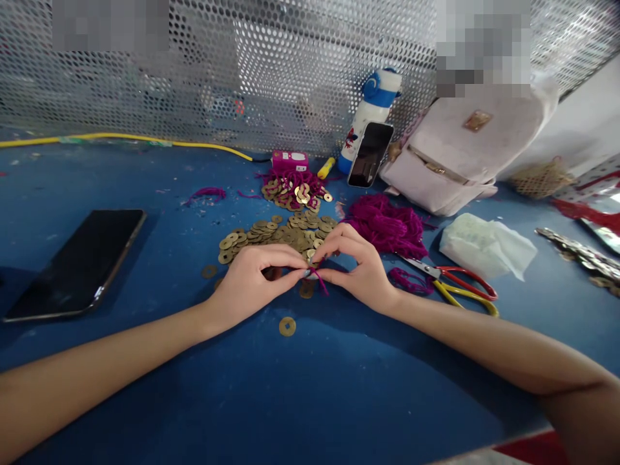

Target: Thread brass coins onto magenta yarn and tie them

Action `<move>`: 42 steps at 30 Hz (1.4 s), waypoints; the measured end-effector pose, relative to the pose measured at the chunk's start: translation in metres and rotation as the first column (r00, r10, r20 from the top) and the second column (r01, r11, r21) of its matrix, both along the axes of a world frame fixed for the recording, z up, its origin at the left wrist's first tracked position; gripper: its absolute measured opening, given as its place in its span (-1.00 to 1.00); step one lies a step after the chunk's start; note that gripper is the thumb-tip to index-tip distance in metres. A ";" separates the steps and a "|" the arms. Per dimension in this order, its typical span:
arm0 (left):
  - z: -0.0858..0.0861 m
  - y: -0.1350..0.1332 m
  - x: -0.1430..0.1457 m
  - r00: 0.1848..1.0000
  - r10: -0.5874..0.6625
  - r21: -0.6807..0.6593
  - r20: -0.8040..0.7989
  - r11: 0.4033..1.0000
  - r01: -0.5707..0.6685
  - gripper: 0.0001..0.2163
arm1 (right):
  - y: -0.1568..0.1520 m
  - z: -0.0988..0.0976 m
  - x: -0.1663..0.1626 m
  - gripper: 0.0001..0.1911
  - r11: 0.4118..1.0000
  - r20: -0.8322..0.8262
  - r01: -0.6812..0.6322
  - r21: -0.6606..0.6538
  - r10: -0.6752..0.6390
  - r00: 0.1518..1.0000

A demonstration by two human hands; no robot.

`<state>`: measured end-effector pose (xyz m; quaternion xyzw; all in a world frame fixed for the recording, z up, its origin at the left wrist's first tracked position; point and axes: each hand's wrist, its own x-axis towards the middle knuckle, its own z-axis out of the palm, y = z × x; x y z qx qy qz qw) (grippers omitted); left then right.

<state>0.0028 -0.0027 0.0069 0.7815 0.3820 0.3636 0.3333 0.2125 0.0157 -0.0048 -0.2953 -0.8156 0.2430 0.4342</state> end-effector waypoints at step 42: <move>-0.008 0.005 -0.002 0.997 0.059 -0.110 0.059 0.993 -0.052 -0.90 | 0.005 0.067 0.024 -0.64 0.632 -0.027 -0.427 -0.647 0.541 0.840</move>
